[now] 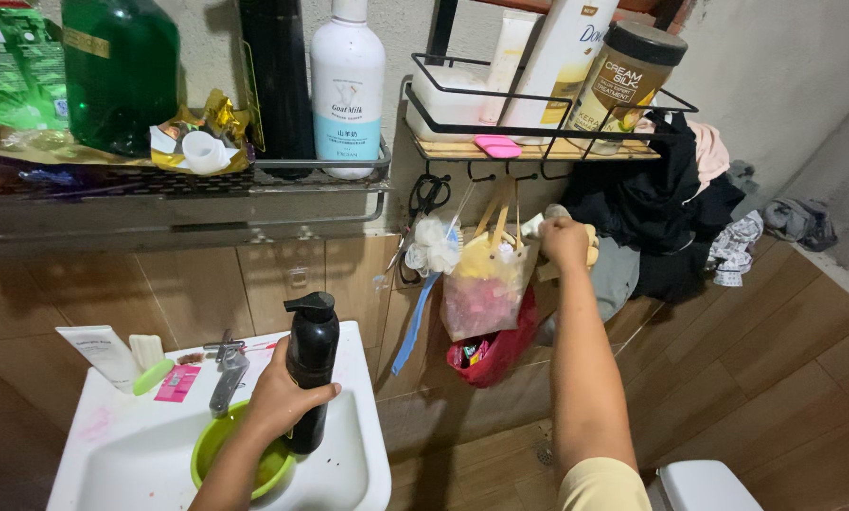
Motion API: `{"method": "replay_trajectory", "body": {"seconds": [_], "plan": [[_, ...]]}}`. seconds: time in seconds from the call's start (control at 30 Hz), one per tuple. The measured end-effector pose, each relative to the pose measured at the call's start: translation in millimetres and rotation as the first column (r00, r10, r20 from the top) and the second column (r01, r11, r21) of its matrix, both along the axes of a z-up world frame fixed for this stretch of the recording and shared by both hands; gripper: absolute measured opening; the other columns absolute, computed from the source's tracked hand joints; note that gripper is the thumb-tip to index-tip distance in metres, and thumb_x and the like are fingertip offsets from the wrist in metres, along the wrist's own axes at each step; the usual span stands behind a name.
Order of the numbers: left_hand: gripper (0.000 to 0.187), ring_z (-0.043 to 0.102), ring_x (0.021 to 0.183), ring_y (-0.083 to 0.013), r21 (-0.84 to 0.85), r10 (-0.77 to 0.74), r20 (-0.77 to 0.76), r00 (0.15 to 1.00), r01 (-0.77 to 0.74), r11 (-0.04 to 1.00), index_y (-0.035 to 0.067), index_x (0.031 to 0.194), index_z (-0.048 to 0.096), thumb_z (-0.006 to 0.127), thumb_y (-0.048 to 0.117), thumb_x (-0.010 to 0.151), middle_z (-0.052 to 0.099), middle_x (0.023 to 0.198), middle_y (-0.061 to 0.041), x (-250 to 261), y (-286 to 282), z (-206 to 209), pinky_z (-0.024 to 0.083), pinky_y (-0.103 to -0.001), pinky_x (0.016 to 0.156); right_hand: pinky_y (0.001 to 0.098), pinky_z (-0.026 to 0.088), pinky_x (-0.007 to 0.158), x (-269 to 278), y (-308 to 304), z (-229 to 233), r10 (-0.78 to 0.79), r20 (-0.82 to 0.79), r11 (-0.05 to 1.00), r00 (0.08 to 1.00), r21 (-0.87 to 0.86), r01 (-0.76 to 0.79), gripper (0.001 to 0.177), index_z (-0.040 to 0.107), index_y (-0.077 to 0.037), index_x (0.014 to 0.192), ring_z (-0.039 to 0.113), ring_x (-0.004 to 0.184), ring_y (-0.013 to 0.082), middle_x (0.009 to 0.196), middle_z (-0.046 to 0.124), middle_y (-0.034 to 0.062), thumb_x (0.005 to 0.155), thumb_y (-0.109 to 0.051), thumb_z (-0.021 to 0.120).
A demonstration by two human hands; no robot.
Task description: The person organizes items on and around a bathroom sink. They move a toothbrush, scissors, and small packets, placing some into a hanging plastic bag. They then fill a green cup with water from a bucket and handle a black pump bottle, placing it back on the shelf.
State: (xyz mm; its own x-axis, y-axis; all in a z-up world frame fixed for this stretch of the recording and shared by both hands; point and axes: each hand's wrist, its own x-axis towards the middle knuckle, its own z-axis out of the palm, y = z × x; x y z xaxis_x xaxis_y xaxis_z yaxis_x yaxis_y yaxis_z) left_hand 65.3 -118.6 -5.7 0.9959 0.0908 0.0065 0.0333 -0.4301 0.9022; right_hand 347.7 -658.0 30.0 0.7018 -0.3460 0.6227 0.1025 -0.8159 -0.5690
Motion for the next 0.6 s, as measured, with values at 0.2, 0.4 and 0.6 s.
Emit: {"method": "replay_trajectory", "body": {"seconds": [0.2, 0.4, 0.6], "plan": [[0.099, 0.074, 0.102, -0.0286, 0.021, 0.012, -0.017, 1.0, -0.012, 1.0, 0.016, 0.141, 0.048, 0.09, 0.029, 0.052, 0.076, 0.11, -0.013, -0.5, 1.1, -0.7, 0.055, -0.04, 0.094, 0.0428, 0.056, 0.083, -15.8, 21.2, 10.4, 0.024, -0.207, 0.987, 0.978, -0.151, -0.056, 0.025, 0.081, -0.016, 0.102, 0.073, 0.091, 0.0337, 0.099, 0.075, 0.0157, 0.085, -0.033, 0.074], [0.104, 0.075, 0.102, -0.0286, 0.049, 0.014, -0.045, 0.999, -0.012, 0.999, 0.015, 0.145, 0.045, 0.09, 0.029, 0.052, 0.075, 0.11, -0.014, 0.4, 1.3, 0.4, 0.055, -0.039, 0.095, 0.0431, 0.056, 0.085, -23.1, 30.6, 22.1, -0.03, -0.334, 0.975, 0.942, -0.216, -0.045, 0.027, 0.081, -0.023, 0.107, 0.072, 0.095, 0.0326, 0.101, 0.076, 0.0141, 0.084, -0.035, 0.074], [0.104, 0.073, 0.102, -0.0294, 0.015, -0.007, -0.008, 1.0, 0.007, 1.0, 0.014, 0.144, 0.044, 0.09, 0.03, 0.052, 0.075, 0.11, -0.014, -2.2, -1.0, 0.2, 0.054, -0.04, 0.095, 0.0418, 0.056, 0.087, -21.1, 33.4, 33.9, -0.031, -0.461, 0.962, 0.887, -0.255, -0.099, 0.031, 0.082, -0.024, 0.107, 0.072, 0.098, 0.0313, 0.104, 0.076, 0.0116, 0.08, -0.039, 0.076]]}}
